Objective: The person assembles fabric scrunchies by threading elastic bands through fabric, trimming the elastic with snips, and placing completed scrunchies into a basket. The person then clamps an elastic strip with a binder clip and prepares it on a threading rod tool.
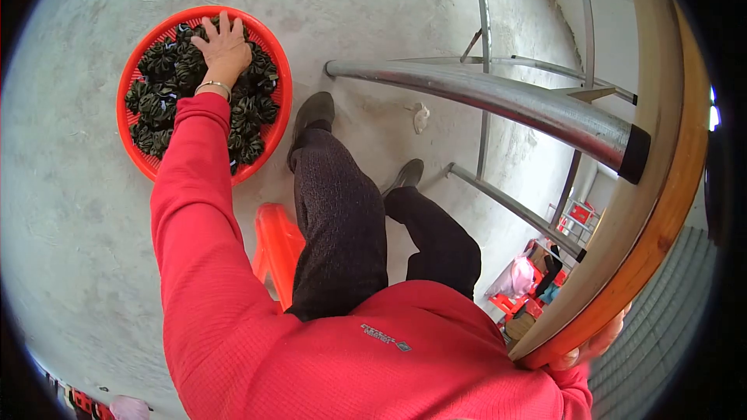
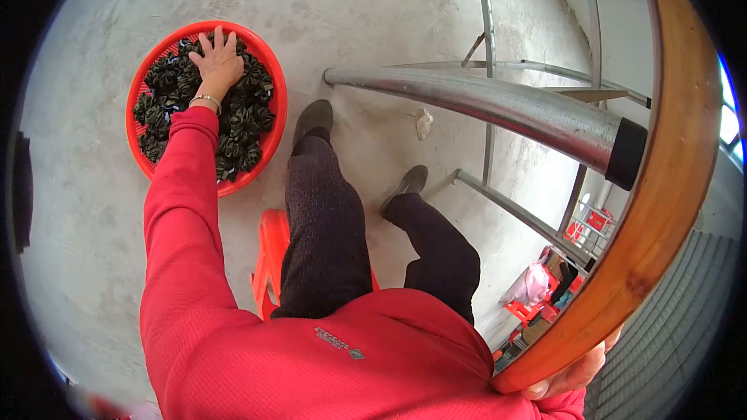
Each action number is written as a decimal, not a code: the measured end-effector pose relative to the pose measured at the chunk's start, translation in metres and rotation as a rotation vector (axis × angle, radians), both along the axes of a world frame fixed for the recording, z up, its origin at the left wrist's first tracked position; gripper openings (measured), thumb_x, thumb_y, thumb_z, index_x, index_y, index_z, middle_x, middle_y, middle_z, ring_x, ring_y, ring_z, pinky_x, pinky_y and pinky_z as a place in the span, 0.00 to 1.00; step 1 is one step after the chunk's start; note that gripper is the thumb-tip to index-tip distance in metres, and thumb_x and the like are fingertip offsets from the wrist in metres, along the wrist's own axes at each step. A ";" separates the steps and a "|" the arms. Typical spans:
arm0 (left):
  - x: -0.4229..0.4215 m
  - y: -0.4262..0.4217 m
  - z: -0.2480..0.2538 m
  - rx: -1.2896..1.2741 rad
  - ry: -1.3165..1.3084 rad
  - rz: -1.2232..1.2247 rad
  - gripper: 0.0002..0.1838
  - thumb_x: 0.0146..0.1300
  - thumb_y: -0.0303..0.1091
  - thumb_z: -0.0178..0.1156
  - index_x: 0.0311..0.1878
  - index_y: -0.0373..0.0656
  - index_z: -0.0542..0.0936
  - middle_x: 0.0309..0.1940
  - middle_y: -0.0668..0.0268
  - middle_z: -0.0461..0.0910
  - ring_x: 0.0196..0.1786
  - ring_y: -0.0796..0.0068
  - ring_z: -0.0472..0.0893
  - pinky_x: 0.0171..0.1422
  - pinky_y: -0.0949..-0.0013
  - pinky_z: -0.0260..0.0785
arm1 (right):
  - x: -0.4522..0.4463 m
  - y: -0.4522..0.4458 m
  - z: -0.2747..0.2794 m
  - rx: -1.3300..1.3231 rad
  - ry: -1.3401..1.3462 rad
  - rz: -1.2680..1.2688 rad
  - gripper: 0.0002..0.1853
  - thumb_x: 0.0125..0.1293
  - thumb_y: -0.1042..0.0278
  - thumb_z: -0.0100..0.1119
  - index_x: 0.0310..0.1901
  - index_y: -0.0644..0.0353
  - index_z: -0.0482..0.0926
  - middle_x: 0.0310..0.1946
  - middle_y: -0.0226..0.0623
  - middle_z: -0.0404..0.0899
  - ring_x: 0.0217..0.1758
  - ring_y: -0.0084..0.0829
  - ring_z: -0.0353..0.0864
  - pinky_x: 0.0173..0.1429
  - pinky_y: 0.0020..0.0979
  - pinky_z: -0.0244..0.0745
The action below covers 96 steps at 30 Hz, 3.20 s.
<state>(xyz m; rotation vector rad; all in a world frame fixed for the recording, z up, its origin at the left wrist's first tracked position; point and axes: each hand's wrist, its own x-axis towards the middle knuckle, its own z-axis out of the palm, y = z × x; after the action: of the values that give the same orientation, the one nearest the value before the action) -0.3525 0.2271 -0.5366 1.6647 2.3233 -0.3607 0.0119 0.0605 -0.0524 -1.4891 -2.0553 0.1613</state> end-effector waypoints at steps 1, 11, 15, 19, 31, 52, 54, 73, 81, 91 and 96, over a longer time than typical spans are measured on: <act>-0.002 -0.005 -0.001 -0.041 -0.033 0.023 0.31 0.61 0.44 0.53 0.69 0.57 0.59 0.73 0.65 0.47 0.73 0.46 0.44 0.63 0.30 0.45 | 0.000 -0.001 0.000 0.007 0.009 0.001 0.48 0.54 0.45 0.66 0.66 0.66 0.52 0.56 0.48 0.68 0.51 0.37 0.77 0.50 0.30 0.78; -0.053 0.002 -0.058 -0.159 -0.364 0.200 0.35 0.58 0.57 0.54 0.69 0.66 0.58 0.74 0.73 0.43 0.74 0.52 0.42 0.65 0.27 0.42 | 0.007 0.000 0.014 -0.098 -0.243 0.071 0.44 0.59 0.39 0.56 0.67 0.64 0.53 0.61 0.52 0.61 0.54 0.39 0.74 0.51 0.36 0.77; -0.002 -0.018 -0.009 0.254 -0.217 0.190 0.26 0.62 0.52 0.51 0.60 0.49 0.69 0.68 0.67 0.56 0.71 0.50 0.51 0.60 0.27 0.49 | 0.014 0.017 0.010 -0.107 -0.250 0.287 0.40 0.62 0.39 0.50 0.66 0.62 0.58 0.66 0.56 0.53 0.66 0.47 0.61 0.63 0.45 0.64; 0.072 -0.093 0.026 0.342 -0.744 0.267 0.17 0.63 0.45 0.50 0.45 0.42 0.76 0.50 0.54 0.73 0.54 0.48 0.71 0.54 0.46 0.65 | -0.013 0.039 0.009 -0.135 -0.366 0.338 0.35 0.64 0.41 0.44 0.62 0.63 0.61 0.63 0.61 0.58 0.65 0.59 0.59 0.65 0.57 0.54; 0.133 -0.280 0.176 0.224 -1.362 0.264 0.19 0.63 0.40 0.53 0.49 0.32 0.76 0.42 0.46 0.80 0.49 0.52 0.79 0.53 0.64 0.69 | -0.013 0.012 0.030 0.029 -0.365 0.355 0.25 0.50 0.64 0.62 0.52 0.65 0.75 0.57 0.49 0.71 0.64 0.50 0.65 0.66 0.41 0.56; 0.189 -0.280 0.269 0.140 -0.465 -0.426 0.20 0.59 0.36 0.57 0.50 0.30 0.71 0.44 0.42 0.75 0.48 0.44 0.76 0.51 0.52 0.69 | 0.104 -0.204 0.144 -0.156 0.894 1.171 0.09 0.56 0.78 0.53 0.40 0.61 0.76 0.35 0.45 0.78 0.37 0.39 0.76 0.41 0.34 0.66; 0.196 -0.282 0.278 0.184 -0.402 -0.489 0.21 0.58 0.37 0.58 0.50 0.32 0.70 0.45 0.43 0.74 0.48 0.43 0.76 0.50 0.52 0.69 | 0.116 -0.218 0.146 -0.108 0.909 1.177 0.09 0.56 0.78 0.53 0.40 0.61 0.77 0.34 0.44 0.78 0.36 0.39 0.76 0.41 0.34 0.66; 0.256 -0.312 0.316 -0.069 -0.369 -0.819 0.23 0.52 0.39 0.62 0.50 0.40 0.73 0.49 0.56 0.73 0.49 0.45 0.73 0.52 0.51 0.68 | 0.154 -0.282 0.135 0.057 0.914 1.110 0.11 0.54 0.78 0.55 0.41 0.62 0.78 0.27 0.39 0.78 0.27 0.35 0.75 0.32 0.32 0.67; 0.260 -0.310 0.312 -0.037 -0.445 -0.903 0.21 0.51 0.39 0.63 0.46 0.39 0.73 0.44 0.56 0.74 0.47 0.45 0.73 0.51 0.51 0.68 | 0.161 -0.274 0.127 0.040 0.816 0.896 0.12 0.54 0.77 0.56 0.41 0.62 0.79 0.24 0.37 0.78 0.24 0.34 0.75 0.28 0.31 0.67; 0.275 -0.311 0.377 -0.274 -1.013 -0.754 0.21 0.59 0.36 0.60 0.54 0.35 0.73 0.47 0.51 0.78 0.49 0.54 0.78 0.53 0.62 0.70 | 0.240 -0.205 0.030 0.478 -0.279 -0.471 0.17 0.47 0.74 0.62 0.43 0.58 0.78 0.46 0.38 0.77 0.54 0.37 0.74 0.56 0.40 0.62; 0.300 -0.306 0.452 -0.385 -1.318 -0.733 0.15 0.63 0.32 0.57 0.50 0.33 0.76 0.39 0.58 0.81 0.42 0.73 0.79 0.48 0.71 0.71 | 0.273 -0.193 -0.002 0.341 -0.117 -0.507 0.22 0.49 0.72 0.62 0.50 0.55 0.75 0.47 0.37 0.77 0.53 0.38 0.74 0.54 0.39 0.62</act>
<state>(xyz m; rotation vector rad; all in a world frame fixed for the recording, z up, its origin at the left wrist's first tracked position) -0.0530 -0.0785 -0.0851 1.6592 0.6451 0.1618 0.2847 -0.1324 -0.0542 -1.7635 -1.6170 -0.4616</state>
